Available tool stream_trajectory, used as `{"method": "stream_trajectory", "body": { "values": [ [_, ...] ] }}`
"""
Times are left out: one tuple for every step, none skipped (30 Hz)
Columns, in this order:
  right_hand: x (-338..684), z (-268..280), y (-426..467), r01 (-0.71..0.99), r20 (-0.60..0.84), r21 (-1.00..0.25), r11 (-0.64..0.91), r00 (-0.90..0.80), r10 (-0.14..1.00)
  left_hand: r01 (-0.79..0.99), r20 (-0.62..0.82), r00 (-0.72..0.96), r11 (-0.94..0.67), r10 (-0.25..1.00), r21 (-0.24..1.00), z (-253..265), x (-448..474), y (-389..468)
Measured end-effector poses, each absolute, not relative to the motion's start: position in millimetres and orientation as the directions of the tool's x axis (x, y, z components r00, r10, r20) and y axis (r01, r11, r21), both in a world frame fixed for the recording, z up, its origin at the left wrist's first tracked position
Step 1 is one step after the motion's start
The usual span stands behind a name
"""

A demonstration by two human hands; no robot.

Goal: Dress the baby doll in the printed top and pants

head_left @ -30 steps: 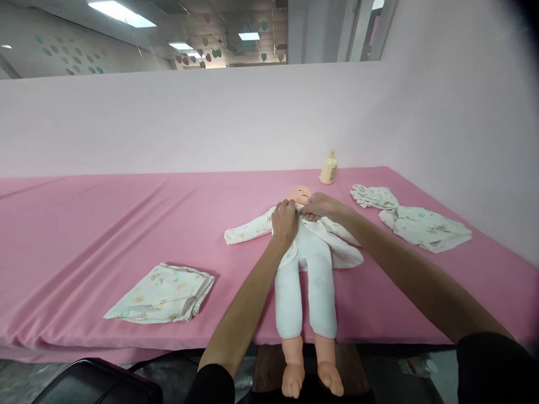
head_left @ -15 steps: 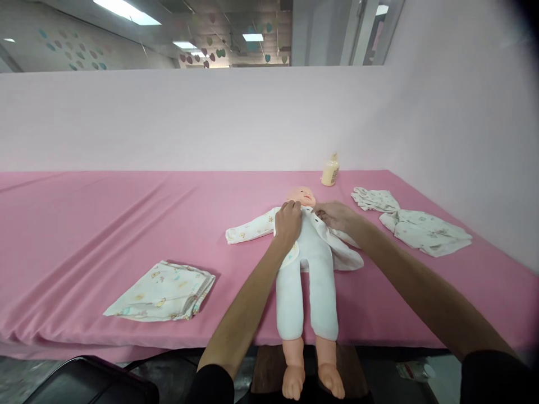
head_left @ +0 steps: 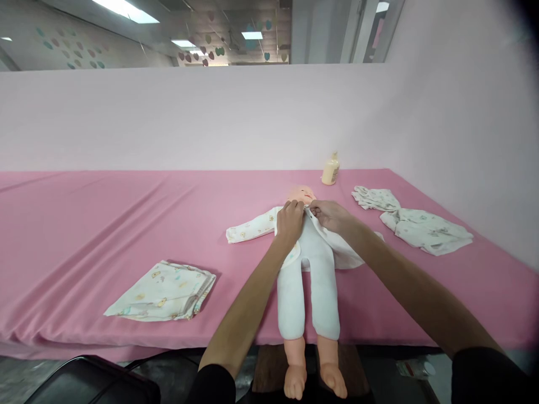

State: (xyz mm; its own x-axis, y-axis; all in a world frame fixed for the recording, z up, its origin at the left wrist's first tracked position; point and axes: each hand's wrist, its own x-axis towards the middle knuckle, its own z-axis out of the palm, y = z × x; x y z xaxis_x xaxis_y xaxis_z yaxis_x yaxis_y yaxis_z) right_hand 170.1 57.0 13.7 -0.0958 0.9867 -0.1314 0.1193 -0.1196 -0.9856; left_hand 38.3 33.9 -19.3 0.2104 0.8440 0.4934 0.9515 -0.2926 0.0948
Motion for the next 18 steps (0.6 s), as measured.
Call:
{"method": "stream_trajectory", "body": {
  "values": [
    [170, 13, 58, 0.086, -0.135, -0.988, -0.128, -0.084, 0.987, 0.951, 0.496, 0.211, -0.294, 0.842, 0.095, -20, 38, 34],
    [169, 12, 59, 0.052, -0.139, -0.989, -0.136, -0.074, 0.987, 0.951, 0.499, 0.209, -0.295, 0.841, 0.098, -20, 38, 34],
    [168, 11, 59, 0.025, -0.142, -0.990, -0.140, -0.069, 0.988, 0.950, 0.500, 0.206, -0.295, 0.841, 0.105, -21, 38, 35],
    [167, 10, 60, 0.002, -0.143, -0.990, -0.143, -0.068, 0.987, 0.948, 0.503, 0.203, -0.298, 0.840, 0.116, -21, 38, 35],
    [166, 9, 60, -0.017, -0.143, -0.989, -0.144, -0.069, 0.987, 0.945, 0.508, 0.196, -0.300, 0.839, 0.130, -22, 38, 35],
    [164, 7, 61, -0.033, -0.141, -0.989, -0.143, -0.073, 0.987, 0.943, 0.515, 0.184, -0.298, 0.837, 0.147, -23, 37, 36],
    [163, 6, 61, -0.047, -0.137, -0.989, -0.141, -0.076, 0.988, 0.941, 0.523, 0.169, -0.294, 0.835, 0.166, -24, 37, 37],
    [161, 4, 61, -0.057, -0.133, -0.989, -0.138, -0.078, 0.988, 0.939, 0.531, 0.150, -0.288, 0.834, 0.186, -24, 37, 37],
    [160, 3, 61, -0.064, -0.130, -0.989, -0.135, -0.077, 0.988, 0.937, 0.534, 0.131, -0.280, 0.835, 0.208, -25, 36, 38],
    [159, 1, 60, -0.068, -0.128, -0.989, -0.133, -0.076, 0.989, 0.935, 0.531, 0.112, -0.270, 0.840, 0.231, -25, 36, 39],
    [159, 0, 60, -0.068, -0.127, -0.989, -0.132, -0.072, 0.989, 0.931, 0.522, 0.093, -0.259, 0.848, 0.255, -25, 36, 40],
    [159, -1, 59, -0.065, -0.125, -0.989, -0.130, -0.064, 0.990, 0.927, 0.511, 0.075, -0.248, 0.856, 0.280, -25, 36, 40],
    [158, -2, 58, -0.065, -0.122, -0.990, -0.125, -0.056, 0.991, 0.923, 0.500, 0.056, -0.236, 0.864, 0.305, -25, 36, 41],
    [158, -2, 57, -0.070, -0.115, -0.991, -0.118, -0.048, 0.992, 0.918, 0.489, 0.036, -0.222, 0.872, 0.328, -24, 37, 41],
    [158, -1, 56, -0.079, -0.107, -0.991, -0.110, -0.043, 0.993, 0.914, 0.480, 0.019, -0.210, 0.877, 0.346, -24, 37, 42],
    [158, -1, 54, -0.091, -0.099, -0.991, -0.102, -0.038, 0.994, 0.911, 0.475, 0.007, -0.201, 0.880, 0.359, -24, 37, 42],
    [158, 0, 53, -0.108, -0.090, -0.990, -0.093, -0.040, 0.995, 0.910, 0.476, 0.003, -0.200, 0.879, 0.364, -23, 37, 42],
    [157, 1, 52, -0.128, -0.082, -0.988, -0.087, -0.049, 0.995, 0.910, 0.481, 0.010, -0.208, 0.876, 0.359, -23, 37, 42]
  ]
}}
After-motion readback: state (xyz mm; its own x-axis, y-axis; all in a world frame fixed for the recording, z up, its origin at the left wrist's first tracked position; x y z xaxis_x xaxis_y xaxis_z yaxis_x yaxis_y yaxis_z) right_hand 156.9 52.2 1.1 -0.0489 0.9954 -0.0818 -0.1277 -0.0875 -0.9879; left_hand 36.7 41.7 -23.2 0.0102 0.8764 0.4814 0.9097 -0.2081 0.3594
